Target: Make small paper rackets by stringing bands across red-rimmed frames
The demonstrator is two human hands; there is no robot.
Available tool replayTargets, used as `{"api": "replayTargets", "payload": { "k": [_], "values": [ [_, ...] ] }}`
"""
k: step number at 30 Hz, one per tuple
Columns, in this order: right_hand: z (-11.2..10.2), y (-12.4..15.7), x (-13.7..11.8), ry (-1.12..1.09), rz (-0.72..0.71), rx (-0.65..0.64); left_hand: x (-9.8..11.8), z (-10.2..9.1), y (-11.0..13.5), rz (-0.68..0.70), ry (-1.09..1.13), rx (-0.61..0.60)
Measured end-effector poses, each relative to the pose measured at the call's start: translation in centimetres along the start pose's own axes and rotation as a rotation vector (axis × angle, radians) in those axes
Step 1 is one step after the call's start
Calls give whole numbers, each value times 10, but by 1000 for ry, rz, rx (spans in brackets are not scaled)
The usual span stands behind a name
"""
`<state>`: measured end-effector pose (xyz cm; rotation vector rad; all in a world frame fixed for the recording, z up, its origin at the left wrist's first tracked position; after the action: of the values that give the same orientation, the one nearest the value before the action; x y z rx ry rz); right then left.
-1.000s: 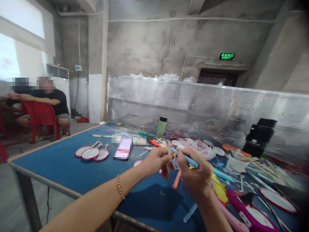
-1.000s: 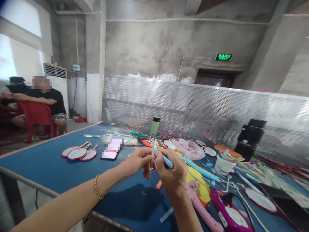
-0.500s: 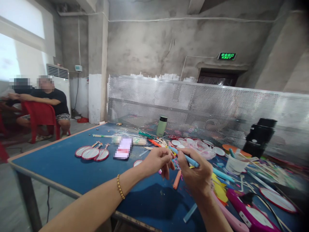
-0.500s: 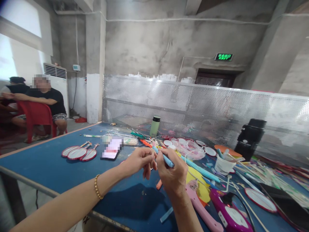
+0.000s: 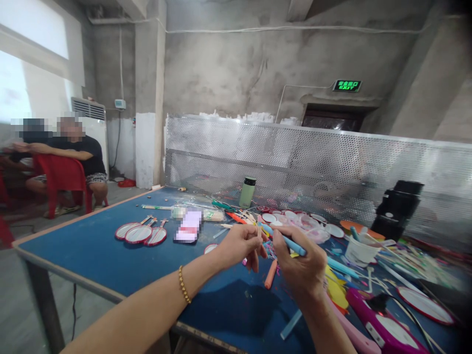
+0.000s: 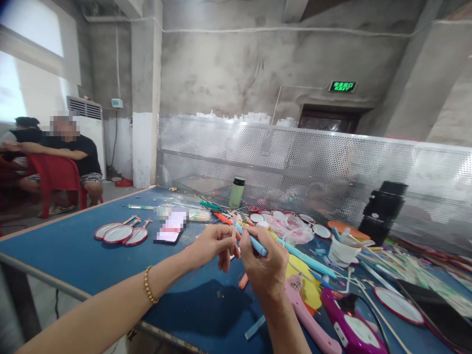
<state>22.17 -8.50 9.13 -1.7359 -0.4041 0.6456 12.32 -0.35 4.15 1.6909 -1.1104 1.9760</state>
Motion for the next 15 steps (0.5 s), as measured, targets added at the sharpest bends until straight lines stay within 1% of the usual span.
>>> {"api": "replayTargets", "payload": {
  "k": [7, 11, 15],
  "values": [
    [3, 0, 1, -10, -6, -31, 1, -3, -1, 14, 18, 34],
    [1, 0, 1, 2, 1, -5, 1, -2, -1, 17, 12, 21],
    [3, -1, 0, -9, -4, -36, 2, -1, -1, 15, 27, 15]
  ]
}}
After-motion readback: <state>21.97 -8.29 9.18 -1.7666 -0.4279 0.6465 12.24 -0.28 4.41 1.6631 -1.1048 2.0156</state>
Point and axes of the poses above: each hand's wrist, its own y-axis away from the middle knuckle, its own z-axis out of the palm, x = y × z, the point moved 6 cm from there along -y, towards the middle knuckle, and after that the axes turned 1 degree about x, right-handed, at the moved point
